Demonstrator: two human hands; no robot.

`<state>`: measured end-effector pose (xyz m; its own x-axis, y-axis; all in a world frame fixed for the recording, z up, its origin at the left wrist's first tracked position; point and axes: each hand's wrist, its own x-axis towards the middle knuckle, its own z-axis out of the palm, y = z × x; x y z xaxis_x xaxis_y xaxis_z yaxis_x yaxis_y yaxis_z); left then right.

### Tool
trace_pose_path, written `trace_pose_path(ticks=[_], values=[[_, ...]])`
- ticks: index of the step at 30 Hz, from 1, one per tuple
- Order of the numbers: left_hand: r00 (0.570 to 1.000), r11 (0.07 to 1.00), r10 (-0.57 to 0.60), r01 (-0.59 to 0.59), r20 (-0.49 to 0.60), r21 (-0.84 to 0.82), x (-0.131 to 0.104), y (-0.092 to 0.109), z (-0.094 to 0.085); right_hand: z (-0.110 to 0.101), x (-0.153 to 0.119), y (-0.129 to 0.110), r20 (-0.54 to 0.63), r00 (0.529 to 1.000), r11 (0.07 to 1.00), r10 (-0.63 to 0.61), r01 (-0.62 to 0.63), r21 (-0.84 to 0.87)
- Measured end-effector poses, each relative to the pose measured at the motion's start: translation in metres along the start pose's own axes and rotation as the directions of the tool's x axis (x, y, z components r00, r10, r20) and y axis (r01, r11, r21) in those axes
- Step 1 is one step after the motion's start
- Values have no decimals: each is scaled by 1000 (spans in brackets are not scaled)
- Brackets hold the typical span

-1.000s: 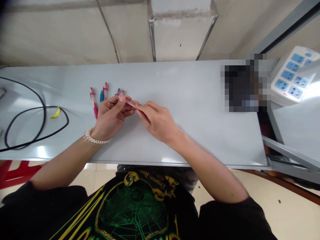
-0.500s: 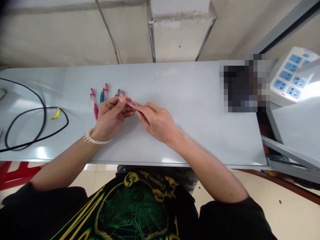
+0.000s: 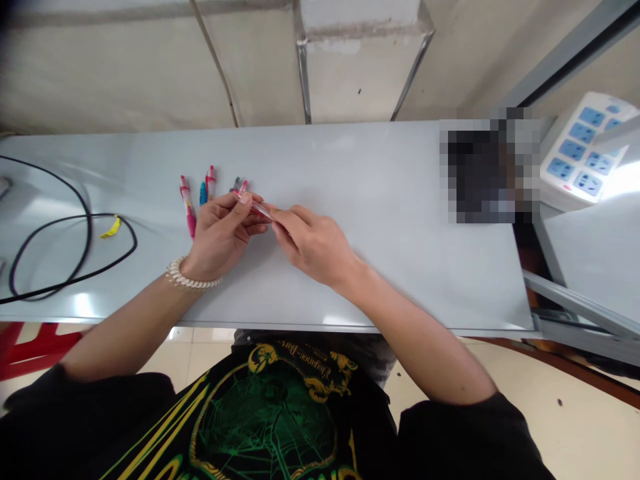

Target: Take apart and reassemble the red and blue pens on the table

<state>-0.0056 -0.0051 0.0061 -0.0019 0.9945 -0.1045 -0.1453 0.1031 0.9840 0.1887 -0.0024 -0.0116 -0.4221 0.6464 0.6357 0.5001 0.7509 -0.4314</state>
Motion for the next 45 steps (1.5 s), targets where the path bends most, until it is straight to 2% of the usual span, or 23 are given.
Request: trace_pose_path(ticks=[7, 10, 13, 22, 34, 39, 45], values=[[1000, 999, -21, 22, 13, -49, -1, 3, 0, 0, 0, 0, 38, 999, 1000, 19, -19, -3], [999, 997, -28, 30, 20, -73, -1, 4, 0, 0, 0, 0, 17, 1000, 1000, -5, 5, -2], [999, 998, -41, 41, 13, -47, -1, 4, 0, 0, 0, 0, -10, 1000, 1000, -27, 27, 8], [1000, 1000, -14, 13, -10, -6, 0, 0, 0, -1, 0, 0, 37, 999, 1000, 5, -5, 7], [999, 997, -33, 34, 13, -63, 0, 2, -1, 0, -1, -1, 51, 999, 1000, 14, -14, 1], [1000, 1000, -14, 15, 12, -21, 0, 1, -1, 0, -1, 0, 74, 997, 1000, 27, -27, 2], [999, 1000, -3, 3, 44, -14, 0, -1, -3, 1, -2, 0, 47, 999, 1000, -1, 2, -17]])
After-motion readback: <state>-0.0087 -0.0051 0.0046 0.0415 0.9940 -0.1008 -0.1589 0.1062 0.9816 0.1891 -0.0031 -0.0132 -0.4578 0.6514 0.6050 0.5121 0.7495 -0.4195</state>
